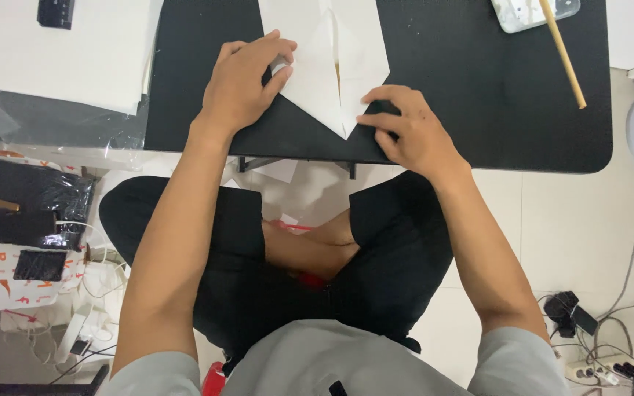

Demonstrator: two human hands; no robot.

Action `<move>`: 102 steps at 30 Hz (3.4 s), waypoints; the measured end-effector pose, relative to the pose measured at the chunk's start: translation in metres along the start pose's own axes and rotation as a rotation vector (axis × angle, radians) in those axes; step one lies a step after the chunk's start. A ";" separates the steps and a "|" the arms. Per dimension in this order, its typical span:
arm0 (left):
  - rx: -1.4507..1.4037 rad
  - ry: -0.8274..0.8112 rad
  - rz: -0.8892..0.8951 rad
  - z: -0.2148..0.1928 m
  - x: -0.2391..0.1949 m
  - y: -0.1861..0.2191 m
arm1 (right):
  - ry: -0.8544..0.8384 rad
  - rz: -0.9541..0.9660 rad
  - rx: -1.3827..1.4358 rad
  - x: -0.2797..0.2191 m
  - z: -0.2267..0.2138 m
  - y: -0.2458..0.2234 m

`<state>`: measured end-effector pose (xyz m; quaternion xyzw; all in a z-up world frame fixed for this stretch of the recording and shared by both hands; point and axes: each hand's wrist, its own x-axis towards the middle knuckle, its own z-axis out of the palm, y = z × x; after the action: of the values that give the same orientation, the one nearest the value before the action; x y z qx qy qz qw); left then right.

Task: Assembling a paper bag by folding paper and applying glue with a brush.

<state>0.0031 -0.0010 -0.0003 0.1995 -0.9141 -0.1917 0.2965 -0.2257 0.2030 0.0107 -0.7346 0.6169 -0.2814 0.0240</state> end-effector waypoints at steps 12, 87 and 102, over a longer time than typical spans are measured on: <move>0.012 0.022 0.011 0.003 -0.001 -0.004 | -0.124 -0.148 -0.037 -0.005 -0.001 -0.009; -0.075 -0.041 -0.033 0.002 0.000 -0.009 | 0.033 0.306 0.409 0.096 0.013 0.061; -0.080 -0.033 -0.029 0.002 -0.001 -0.009 | 0.187 0.188 0.483 0.125 0.027 0.052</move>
<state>0.0048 -0.0082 -0.0067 0.1976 -0.9075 -0.2358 0.2861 -0.2497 0.0676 0.0162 -0.6179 0.5971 -0.4834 0.1675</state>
